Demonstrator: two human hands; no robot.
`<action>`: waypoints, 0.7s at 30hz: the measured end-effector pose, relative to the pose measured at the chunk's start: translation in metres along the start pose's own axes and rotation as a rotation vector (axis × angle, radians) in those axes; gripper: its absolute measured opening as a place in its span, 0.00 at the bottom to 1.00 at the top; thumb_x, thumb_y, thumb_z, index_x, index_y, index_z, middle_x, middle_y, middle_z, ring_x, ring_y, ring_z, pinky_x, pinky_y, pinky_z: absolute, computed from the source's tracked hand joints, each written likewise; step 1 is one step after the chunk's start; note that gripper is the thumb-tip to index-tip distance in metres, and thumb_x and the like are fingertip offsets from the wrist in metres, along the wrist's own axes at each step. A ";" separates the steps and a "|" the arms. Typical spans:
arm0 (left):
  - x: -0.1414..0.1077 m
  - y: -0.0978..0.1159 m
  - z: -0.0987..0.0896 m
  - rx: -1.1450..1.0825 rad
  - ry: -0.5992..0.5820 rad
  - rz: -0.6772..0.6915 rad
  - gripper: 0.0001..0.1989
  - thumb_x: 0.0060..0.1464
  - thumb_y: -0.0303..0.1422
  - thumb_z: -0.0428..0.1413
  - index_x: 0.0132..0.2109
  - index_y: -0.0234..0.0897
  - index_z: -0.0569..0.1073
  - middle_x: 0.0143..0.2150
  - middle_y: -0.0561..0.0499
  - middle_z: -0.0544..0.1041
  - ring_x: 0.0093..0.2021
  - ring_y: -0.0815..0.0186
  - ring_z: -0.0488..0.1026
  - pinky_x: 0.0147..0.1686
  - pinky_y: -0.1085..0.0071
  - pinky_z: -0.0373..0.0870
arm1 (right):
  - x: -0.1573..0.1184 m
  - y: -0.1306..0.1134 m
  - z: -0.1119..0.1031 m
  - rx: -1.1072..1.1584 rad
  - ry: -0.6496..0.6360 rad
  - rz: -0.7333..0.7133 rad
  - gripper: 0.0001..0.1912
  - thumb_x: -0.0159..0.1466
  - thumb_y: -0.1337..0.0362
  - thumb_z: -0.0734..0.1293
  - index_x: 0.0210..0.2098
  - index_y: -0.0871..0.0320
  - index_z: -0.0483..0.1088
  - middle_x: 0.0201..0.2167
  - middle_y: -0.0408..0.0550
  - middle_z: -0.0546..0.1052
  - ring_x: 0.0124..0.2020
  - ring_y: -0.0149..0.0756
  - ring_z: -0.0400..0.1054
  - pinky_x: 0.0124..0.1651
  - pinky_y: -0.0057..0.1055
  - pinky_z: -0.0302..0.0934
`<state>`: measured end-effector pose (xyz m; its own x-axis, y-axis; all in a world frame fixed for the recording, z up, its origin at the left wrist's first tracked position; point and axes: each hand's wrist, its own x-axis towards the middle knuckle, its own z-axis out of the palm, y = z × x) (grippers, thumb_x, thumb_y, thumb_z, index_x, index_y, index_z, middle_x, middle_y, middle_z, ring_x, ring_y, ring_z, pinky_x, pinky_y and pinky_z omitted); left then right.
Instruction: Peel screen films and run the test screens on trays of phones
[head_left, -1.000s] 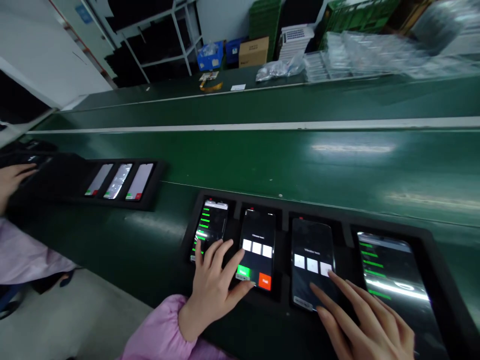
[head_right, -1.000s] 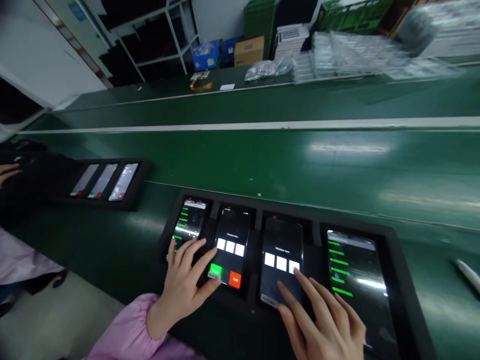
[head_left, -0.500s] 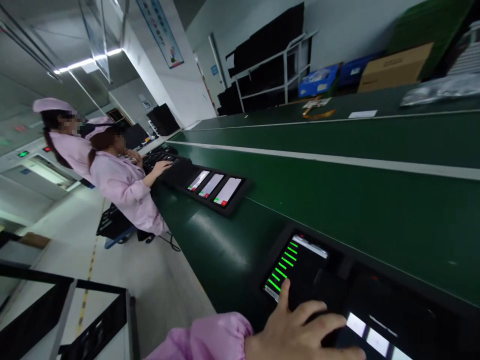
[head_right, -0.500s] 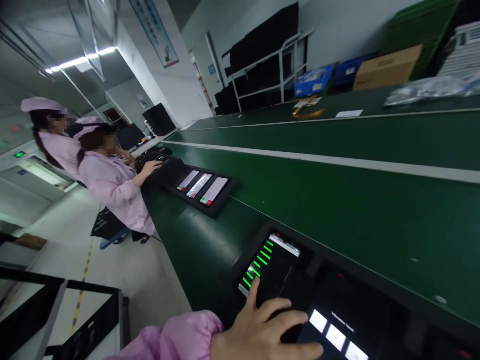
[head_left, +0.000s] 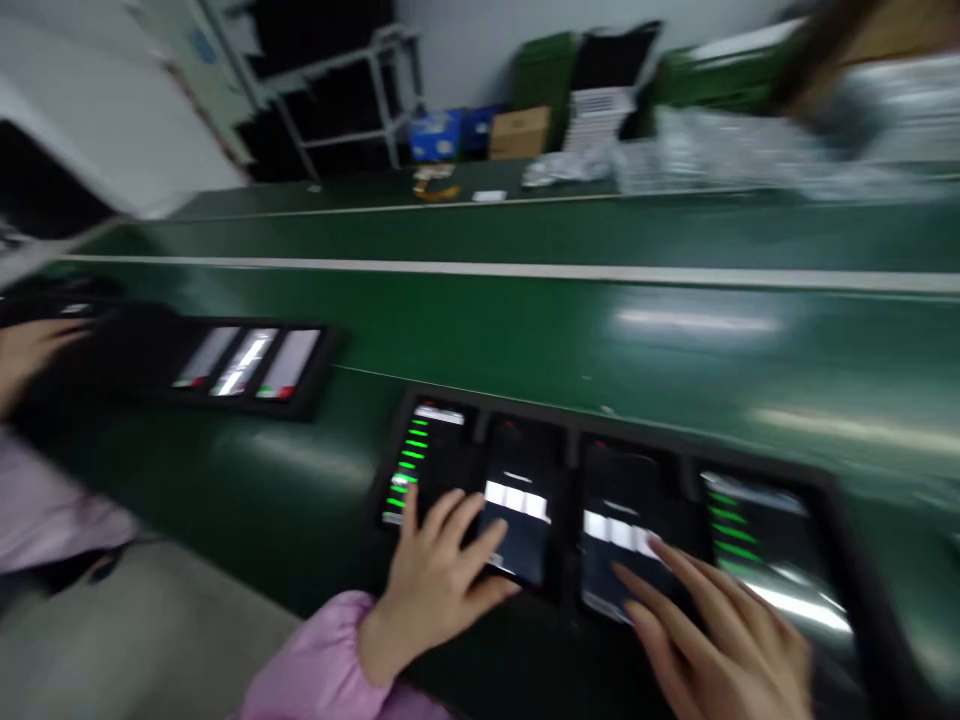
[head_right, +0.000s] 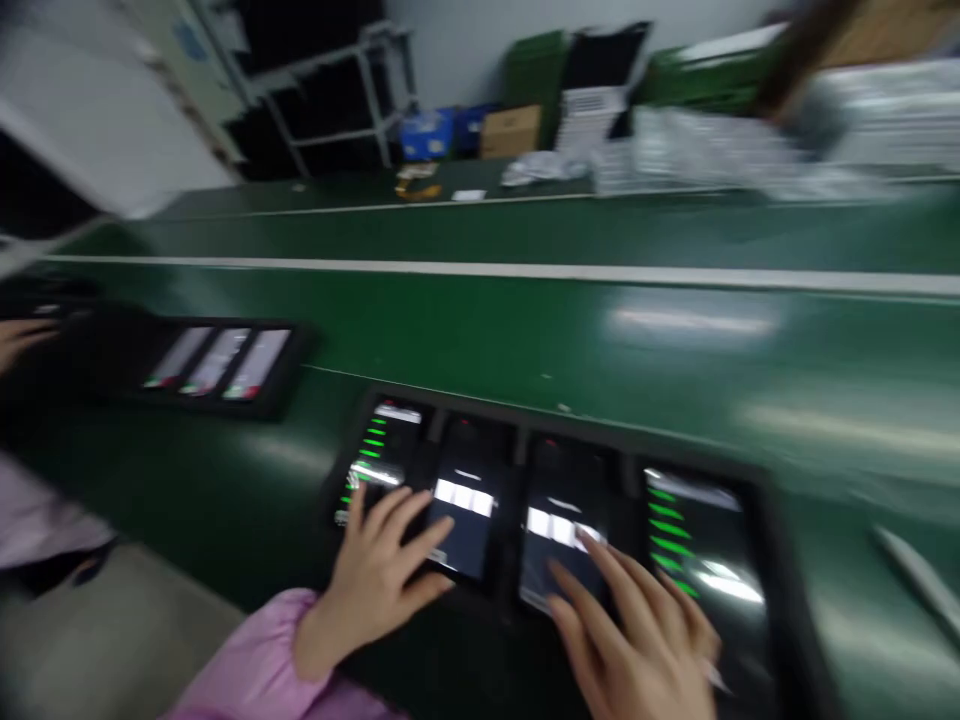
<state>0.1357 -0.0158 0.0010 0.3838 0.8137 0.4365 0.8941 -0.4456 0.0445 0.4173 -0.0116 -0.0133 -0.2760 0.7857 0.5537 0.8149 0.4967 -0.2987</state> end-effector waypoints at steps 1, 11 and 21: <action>0.000 -0.002 0.002 -0.018 -0.014 -0.008 0.21 0.68 0.50 0.54 0.60 0.49 0.78 0.61 0.48 0.79 0.62 0.56 0.70 0.77 0.48 0.31 | 0.000 -0.003 -0.007 -0.088 -0.041 -0.024 0.14 0.76 0.56 0.62 0.54 0.48 0.77 0.58 0.53 0.77 0.56 0.50 0.71 0.60 0.52 0.59; -0.007 -0.017 0.013 0.052 -0.067 0.138 0.23 0.67 0.45 0.56 0.65 0.48 0.74 0.63 0.45 0.76 0.64 0.50 0.68 0.76 0.39 0.34 | 0.016 -0.018 -0.021 -0.156 -0.038 0.060 0.13 0.76 0.62 0.62 0.57 0.52 0.73 0.62 0.55 0.75 0.60 0.48 0.68 0.61 0.50 0.56; -0.001 -0.015 0.015 -0.055 -0.012 0.092 0.19 0.70 0.46 0.52 0.60 0.48 0.79 0.59 0.45 0.78 0.61 0.53 0.70 0.77 0.45 0.36 | -0.041 0.037 -0.057 -0.188 0.168 0.236 0.12 0.73 0.70 0.64 0.51 0.56 0.78 0.55 0.56 0.77 0.53 0.50 0.72 0.56 0.47 0.63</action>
<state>0.1252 -0.0044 -0.0133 0.4667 0.7726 0.4304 0.8412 -0.5381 0.0539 0.4876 -0.0463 -0.0023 0.0067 0.7915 0.6111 0.9304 0.2191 -0.2940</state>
